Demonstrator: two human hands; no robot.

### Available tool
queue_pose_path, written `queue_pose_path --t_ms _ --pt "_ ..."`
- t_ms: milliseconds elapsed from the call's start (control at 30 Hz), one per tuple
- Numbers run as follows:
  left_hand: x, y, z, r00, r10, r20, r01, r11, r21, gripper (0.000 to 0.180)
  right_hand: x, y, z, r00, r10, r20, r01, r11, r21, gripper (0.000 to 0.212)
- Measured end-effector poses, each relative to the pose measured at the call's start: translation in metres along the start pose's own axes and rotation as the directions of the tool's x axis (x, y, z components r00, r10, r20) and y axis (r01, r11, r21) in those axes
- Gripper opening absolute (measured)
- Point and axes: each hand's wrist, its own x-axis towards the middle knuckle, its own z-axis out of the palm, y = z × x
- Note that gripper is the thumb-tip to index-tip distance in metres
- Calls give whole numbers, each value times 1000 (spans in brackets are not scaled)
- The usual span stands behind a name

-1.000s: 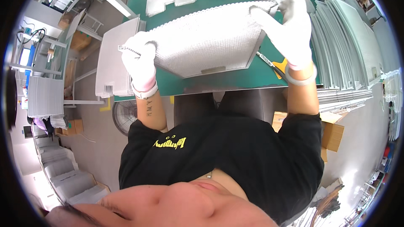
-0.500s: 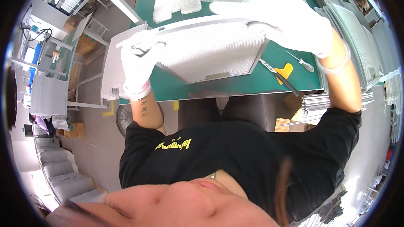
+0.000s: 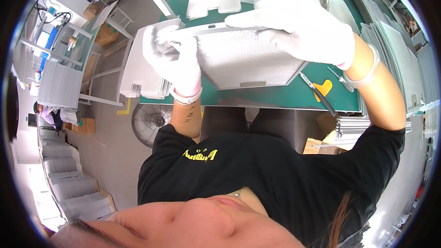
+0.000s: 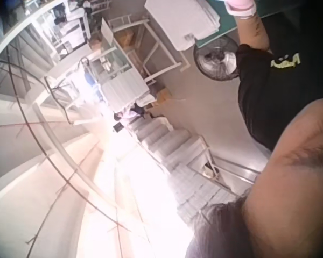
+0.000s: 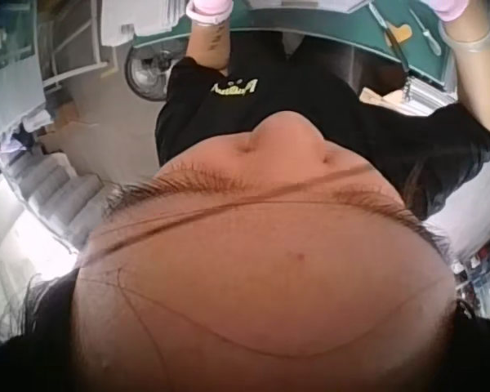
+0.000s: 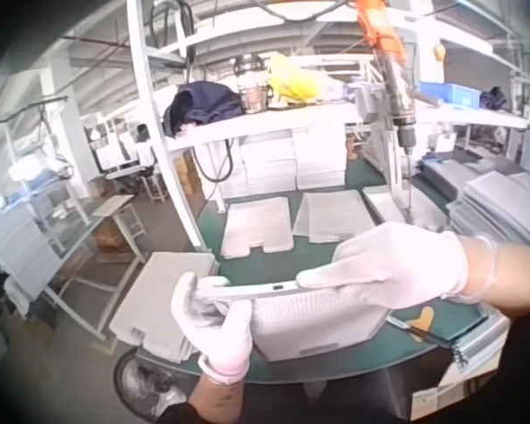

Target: The person assembles light panels by placing a mesh sheet onto a frame, securing it with a hammer and a power drill, and stacking the finished units. The process involves repetitive handling of mesh sheets, frames, and small hardware components on a green workbench.

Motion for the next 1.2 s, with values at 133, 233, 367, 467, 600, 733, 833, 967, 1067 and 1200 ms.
queue_pose_path --t_ms 133,233,367,467,600,733,833,967,1067,1200 --pt "0 0 0 997 -53 47 50 997 61 68 2 0 0 997 -68 -45 68 998 2 53" --pt "0 2 -2 989 -117 94 106 988 112 66 0 -3 2 997 -45 -55 43 998 -37 53" --pt "-2 3 5 995 -88 55 75 975 207 61 2 -5 5 997 -21 -76 16 998 -65 52" --pt "0 -6 0 996 60 60 -76 944 320 50 4 -4 6 996 -50 -78 48 998 -32 53" --pt "-2 -7 -9 988 109 114 -147 894 423 37 3 -1 4 997 -57 -51 57 998 1 54" --pt "-2 -9 -8 991 99 95 -126 927 352 37 4 -2 4 999 -27 -46 27 1000 -2 54" --pt "-4 -13 -4 991 108 75 -125 949 288 37 3 -2 5 999 -11 -52 10 1000 -20 53" --pt "-7 -8 -6 992 70 109 -103 936 337 35 1 -2 1 1000 25 -5 -26 999 -42 53" --pt "-3 -3 -7 991 52 122 -96 917 388 35 2 0 5 999 -8 -49 6 999 -39 52" --pt "-3 -5 -7 998 -20 58 8 979 206 33 3 1 4 999 -25 -20 25 999 -27 55"
